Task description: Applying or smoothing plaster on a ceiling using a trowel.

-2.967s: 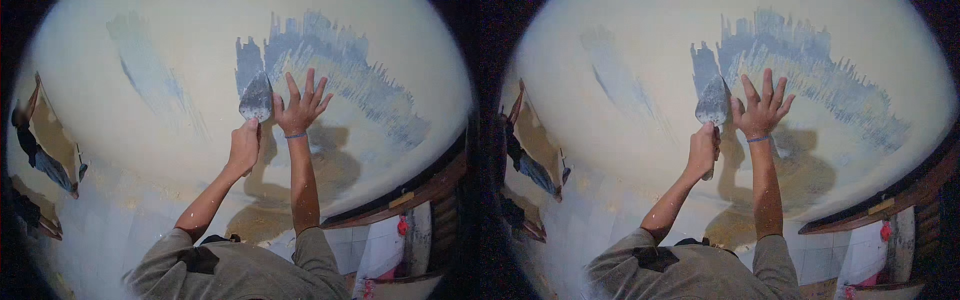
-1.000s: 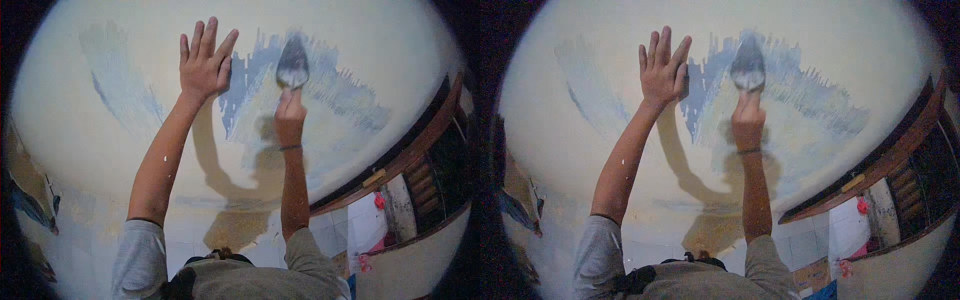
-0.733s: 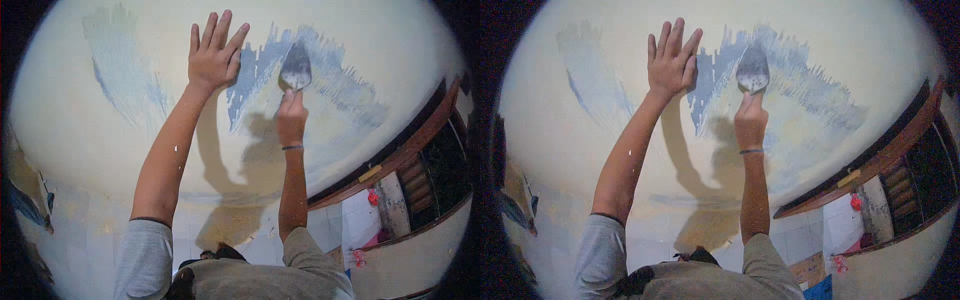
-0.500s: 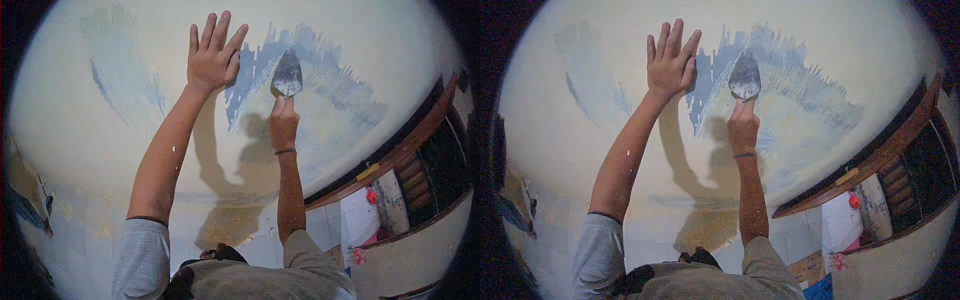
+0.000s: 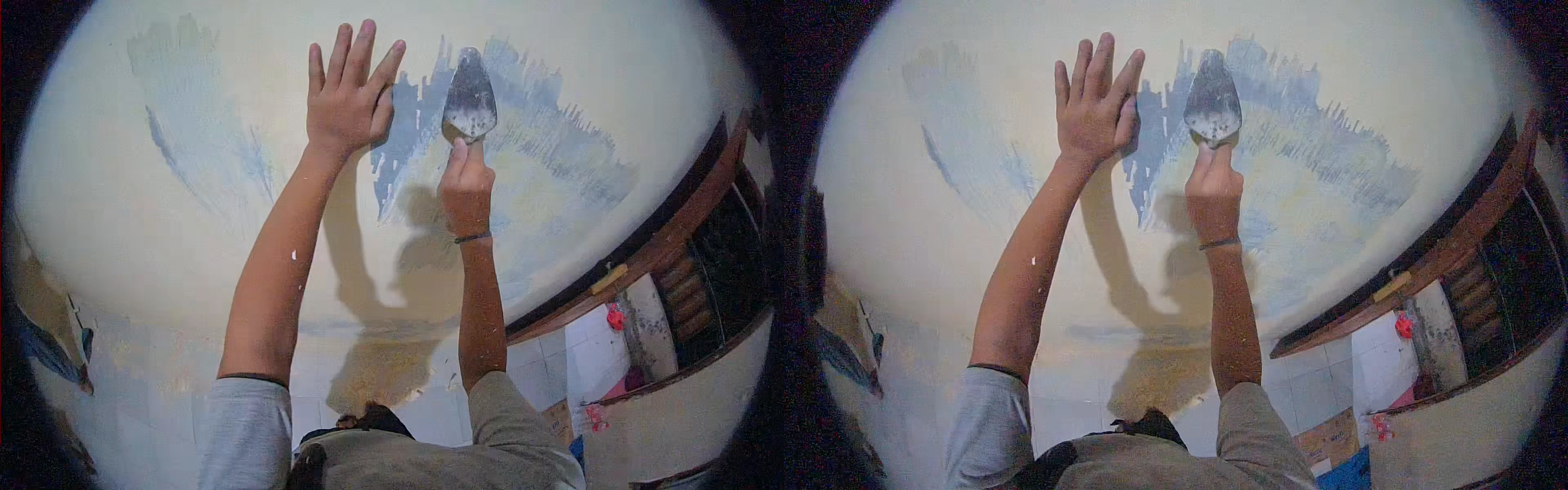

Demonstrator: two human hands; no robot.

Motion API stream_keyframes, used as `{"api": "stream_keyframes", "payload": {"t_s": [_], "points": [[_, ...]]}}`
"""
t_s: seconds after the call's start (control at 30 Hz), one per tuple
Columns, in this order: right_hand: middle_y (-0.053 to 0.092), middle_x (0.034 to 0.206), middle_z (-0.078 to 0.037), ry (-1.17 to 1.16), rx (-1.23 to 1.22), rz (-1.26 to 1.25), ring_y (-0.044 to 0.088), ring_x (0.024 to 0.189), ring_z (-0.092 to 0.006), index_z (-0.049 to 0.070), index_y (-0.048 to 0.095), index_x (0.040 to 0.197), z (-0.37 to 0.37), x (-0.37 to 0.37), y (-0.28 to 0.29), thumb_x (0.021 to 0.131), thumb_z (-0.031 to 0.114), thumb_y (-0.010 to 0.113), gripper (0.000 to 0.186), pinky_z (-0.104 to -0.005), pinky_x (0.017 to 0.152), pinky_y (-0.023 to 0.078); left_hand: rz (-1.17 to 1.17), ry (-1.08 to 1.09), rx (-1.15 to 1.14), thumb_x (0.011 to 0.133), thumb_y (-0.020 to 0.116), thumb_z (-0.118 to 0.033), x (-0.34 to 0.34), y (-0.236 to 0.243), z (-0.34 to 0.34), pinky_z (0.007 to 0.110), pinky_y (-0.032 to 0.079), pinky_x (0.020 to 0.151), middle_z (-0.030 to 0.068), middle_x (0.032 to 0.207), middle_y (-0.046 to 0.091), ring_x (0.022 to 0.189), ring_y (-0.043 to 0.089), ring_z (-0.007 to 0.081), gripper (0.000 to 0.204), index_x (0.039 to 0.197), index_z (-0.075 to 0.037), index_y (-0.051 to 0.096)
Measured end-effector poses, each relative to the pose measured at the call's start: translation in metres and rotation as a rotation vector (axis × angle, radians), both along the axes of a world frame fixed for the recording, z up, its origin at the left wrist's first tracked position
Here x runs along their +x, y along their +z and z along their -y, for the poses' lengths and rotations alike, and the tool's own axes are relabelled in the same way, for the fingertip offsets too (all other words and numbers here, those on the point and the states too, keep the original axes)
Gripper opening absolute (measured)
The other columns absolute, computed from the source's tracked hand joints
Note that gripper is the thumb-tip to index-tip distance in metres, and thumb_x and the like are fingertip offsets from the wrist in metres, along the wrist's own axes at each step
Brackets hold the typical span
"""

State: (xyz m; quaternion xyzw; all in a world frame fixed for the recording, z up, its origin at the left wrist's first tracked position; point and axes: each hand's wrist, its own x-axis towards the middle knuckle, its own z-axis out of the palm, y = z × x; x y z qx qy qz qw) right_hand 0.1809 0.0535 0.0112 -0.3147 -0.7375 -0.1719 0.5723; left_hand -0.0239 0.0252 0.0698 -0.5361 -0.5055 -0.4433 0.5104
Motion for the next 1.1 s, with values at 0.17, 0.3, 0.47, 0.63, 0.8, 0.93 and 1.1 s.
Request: {"api": "stream_keyframes", "payload": {"t_s": [0.17, 0.3, 0.47, 0.63, 0.8, 0.93, 1.1], "points": [[0.053, 0.064, -0.029, 0.034, -0.385, -0.086, 0.056, 0.067, -0.0504, -0.003, 0.051, 0.098, 0.024, -0.009, -0.038, 0.101, 0.023, 0.044, 0.028, -0.0544, 0.054, 0.041, -0.001, -0.01, 0.021, 0.087, 0.051, -0.035, -0.004, -0.001, 0.0, 0.056, 0.014, 0.117, 0.0083, 0.156, 0.032, 0.144, 0.029, 0.0301, 0.059, 0.145, -0.035, 0.044], [0.054, 0.065, -0.03, 0.073, -0.426, -0.139, 0.057, 0.068, -0.0508, -0.004, 0.05, 0.098, 0.022, -0.021, -0.009, 0.102, 0.026, 0.042, 0.031, -0.0511, 0.053, 0.042, 0.013, -0.032, 0.019, 0.086, 0.052, -0.034, -0.006, -0.003, -0.002, 0.054, 0.012, 0.118, 0.008, 0.157, 0.032, 0.145, 0.029, 0.0292, 0.059, 0.145, -0.035, 0.046], [0.056, 0.066, -0.029, 0.051, -0.397, -0.105, 0.057, 0.065, -0.05, -0.004, 0.05, 0.098, 0.029, -0.021, -0.032, 0.103, 0.028, 0.042, 0.034, -0.0508, 0.054, 0.043, 0.012, -0.009, -0.008, 0.085, 0.052, -0.033, -0.004, -0.003, 0.0, 0.053, 0.01, 0.119, 0.0078, 0.156, 0.032, 0.145, 0.028, 0.0285, 0.06, 0.145, -0.035, 0.045], [0.057, 0.069, -0.031, 0.049, -0.499, -0.093, 0.058, 0.067, -0.0505, -0.005, 0.049, 0.103, 0.036, -0.025, -0.001, 0.101, 0.025, 0.043, 0.032, -0.054, 0.056, 0.044, 0.0, -0.041, 0.038, 0.082, 0.053, -0.031, -0.008, -0.003, -0.003, 0.056, 0.012, 0.117, 0.0096, 0.155, 0.035, 0.144, 0.03, 0.0304, 0.064, 0.145, -0.033, 0.045], [0.06, 0.075, -0.033, 0.089, -0.417, -0.133, 0.059, 0.074, -0.0522, -0.004, 0.049, 0.11, 0.039, -0.015, -0.019, 0.102, 0.026, 0.042, 0.032, -0.0567, 0.058, 0.046, 0.006, -0.046, 0.038, 0.084, 0.051, -0.032, -0.006, -0.003, -0.003, 0.055, 0.012, 0.118, 0.0088, 0.155, 0.034, 0.144, 0.029, 0.0299, 0.061, 0.145, -0.035, 0.045], [0.06, 0.077, -0.033, 0.049, -0.602, -0.071, 0.058, 0.073, -0.0522, -0.004, 0.049, 0.115, 0.047, -0.01, 0.01, 0.102, 0.026, 0.042, 0.033, -0.057, 0.059, 0.045, -0.004, -0.012, 0.04, 0.085, 0.051, -0.034, -0.005, -0.001, 0.001, 0.053, 0.011, 0.118, 0.0075, 0.156, 0.033, 0.144, 0.029, 0.0289, 0.059, 0.144, -0.036, 0.046], [0.06, 0.076, -0.032, 0.028, -0.298, -0.013, 0.059, 0.076, -0.0518, -0.002, 0.049, 0.113, 0.049, 0.0, -0.01, 0.102, 0.026, 0.042, 0.031, -0.0577, 0.06, 0.045, -0.006, -0.035, 0.067, 0.085, 0.051, -0.034, -0.001, 0.002, 0.001, 0.053, 0.011, 0.119, 0.0072, 0.156, 0.034, 0.144, 0.029, 0.0283, 0.058, 0.143, -0.036, 0.047]]}}
